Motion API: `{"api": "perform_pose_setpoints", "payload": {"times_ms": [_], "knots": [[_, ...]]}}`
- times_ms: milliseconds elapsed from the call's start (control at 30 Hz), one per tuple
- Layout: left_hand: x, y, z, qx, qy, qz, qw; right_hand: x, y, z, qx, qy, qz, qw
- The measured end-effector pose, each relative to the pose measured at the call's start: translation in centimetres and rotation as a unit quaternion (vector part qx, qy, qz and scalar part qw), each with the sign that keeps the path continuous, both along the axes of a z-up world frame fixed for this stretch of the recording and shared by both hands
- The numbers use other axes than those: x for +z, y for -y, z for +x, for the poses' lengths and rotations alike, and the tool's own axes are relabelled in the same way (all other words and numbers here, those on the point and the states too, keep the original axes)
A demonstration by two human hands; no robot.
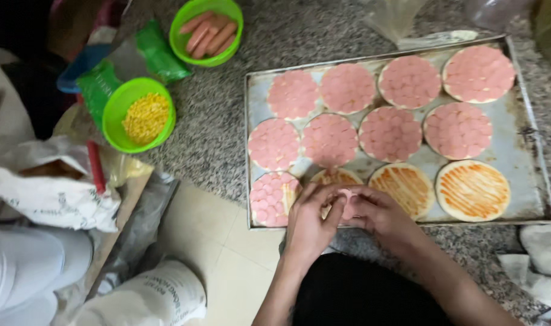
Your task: The person places sliced meat onto small round dough bases arranged on a baking tray. The person repeatedly picks slices from a green bowl and arranges them in overlapping patterns on each base.
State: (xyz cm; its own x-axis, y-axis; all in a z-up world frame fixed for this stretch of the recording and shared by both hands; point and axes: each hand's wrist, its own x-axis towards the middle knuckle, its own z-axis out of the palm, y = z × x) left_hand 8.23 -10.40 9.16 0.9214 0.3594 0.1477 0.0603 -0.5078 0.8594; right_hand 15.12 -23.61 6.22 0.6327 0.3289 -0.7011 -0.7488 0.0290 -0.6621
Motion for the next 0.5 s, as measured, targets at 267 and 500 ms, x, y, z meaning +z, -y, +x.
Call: {"api": "perform_pose_setpoints", "payload": {"times_ms": [267, 500], "knots": [[-3.7, -2.6, -3.8, 0.061, -0.086, 0.006, 0.994, -8.4, -1.1, -1.7, 0.111, 0.036, 0.004, 0.993], [-3.9, -5.0, -5.0, 0.127, -0.115, -0.007, 0.985, -5.7, -2.3, -1.3, 0.105, -0.007, -0.016, 0.994]]}}
